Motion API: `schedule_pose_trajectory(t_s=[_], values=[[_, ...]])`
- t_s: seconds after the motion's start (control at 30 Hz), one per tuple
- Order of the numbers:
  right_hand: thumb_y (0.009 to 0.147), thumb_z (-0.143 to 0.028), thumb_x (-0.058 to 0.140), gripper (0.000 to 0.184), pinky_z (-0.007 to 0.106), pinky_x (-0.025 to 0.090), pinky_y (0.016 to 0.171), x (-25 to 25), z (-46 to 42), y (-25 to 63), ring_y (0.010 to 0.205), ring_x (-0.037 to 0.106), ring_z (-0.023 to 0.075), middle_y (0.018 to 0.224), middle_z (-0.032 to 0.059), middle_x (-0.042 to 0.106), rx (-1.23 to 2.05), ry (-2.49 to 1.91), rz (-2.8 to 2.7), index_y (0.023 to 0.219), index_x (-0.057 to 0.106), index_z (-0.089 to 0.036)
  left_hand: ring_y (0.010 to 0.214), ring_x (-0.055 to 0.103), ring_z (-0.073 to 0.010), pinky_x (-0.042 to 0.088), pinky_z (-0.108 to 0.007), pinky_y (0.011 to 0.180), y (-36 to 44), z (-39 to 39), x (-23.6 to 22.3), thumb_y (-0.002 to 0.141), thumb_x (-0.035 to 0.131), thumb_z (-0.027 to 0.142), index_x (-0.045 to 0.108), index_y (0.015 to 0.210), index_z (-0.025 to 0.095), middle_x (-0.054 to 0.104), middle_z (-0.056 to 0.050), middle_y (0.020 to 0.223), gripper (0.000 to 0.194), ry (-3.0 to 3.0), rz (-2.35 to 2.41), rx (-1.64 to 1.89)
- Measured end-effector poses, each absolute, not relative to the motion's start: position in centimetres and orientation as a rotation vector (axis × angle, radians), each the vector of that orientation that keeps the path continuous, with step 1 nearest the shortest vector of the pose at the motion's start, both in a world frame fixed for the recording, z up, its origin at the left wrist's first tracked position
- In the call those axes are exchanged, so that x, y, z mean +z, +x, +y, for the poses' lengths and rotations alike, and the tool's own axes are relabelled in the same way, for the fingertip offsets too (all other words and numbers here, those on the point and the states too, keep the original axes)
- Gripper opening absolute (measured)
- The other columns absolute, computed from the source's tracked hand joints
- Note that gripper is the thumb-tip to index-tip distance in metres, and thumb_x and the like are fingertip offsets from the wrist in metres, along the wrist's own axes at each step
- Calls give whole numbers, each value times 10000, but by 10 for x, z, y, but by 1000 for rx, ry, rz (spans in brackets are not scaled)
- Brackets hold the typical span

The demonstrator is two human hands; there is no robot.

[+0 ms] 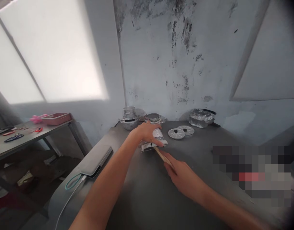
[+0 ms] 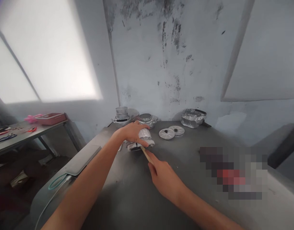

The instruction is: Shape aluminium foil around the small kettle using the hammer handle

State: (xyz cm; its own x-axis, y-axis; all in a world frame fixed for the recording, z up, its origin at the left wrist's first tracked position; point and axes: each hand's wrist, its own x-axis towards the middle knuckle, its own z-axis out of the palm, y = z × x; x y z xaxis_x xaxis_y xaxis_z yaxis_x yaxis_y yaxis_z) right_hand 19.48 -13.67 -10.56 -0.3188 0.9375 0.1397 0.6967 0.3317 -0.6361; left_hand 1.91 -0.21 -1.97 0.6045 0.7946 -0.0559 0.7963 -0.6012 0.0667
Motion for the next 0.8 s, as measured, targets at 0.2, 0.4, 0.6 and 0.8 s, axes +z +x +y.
schedule_pose_trajectory(t_s=[0.2, 0.4, 0.6, 0.8], values=[[939, -272, 311, 548, 274, 444, 730, -108, -138, 192, 754, 658, 182, 931, 30, 699, 673, -1400, -2135, 1478, 233, -331, 1130, 486, -405, 471, -433, 791, 17, 0, -18, 542, 575, 864, 279, 1414, 400, 315, -96, 1447, 1031, 2727, 1341, -25], [935, -270, 331, 519, 260, 436, 679, -107, -138, 192, 702, 638, 172, 894, 23, 692, 702, -1405, -2114, 1448, 302, -343, 1121, 492, -407, 475, -437, 792, 15, 3, -20, 536, 589, 856, 272, 1422, 406, 318, -100, 1434, 1043, 2719, 1364, -11], [937, -288, 357, 485, 222, 379, 559, -103, -140, 191, 532, 544, 134, 690, -25, 619, 665, -1433, -2074, 1417, 324, -348, 1082, 521, -394, 485, -443, 777, 11, 6, -21, 505, 610, 857, 280, 1401, 444, 353, -90, 1394, 1041, 2700, 1355, 21], [911, -390, 411, 276, 186, 340, 430, -111, -136, 191, 460, 509, 87, 710, -23, 587, 939, -1503, -1953, 1141, 502, -267, 1097, 503, -418, 492, -449, 741, 12, 5, -18, 526, 583, 868, 260, 1414, 437, 318, -101, 1429, 1039, 2689, 1369, -9]])
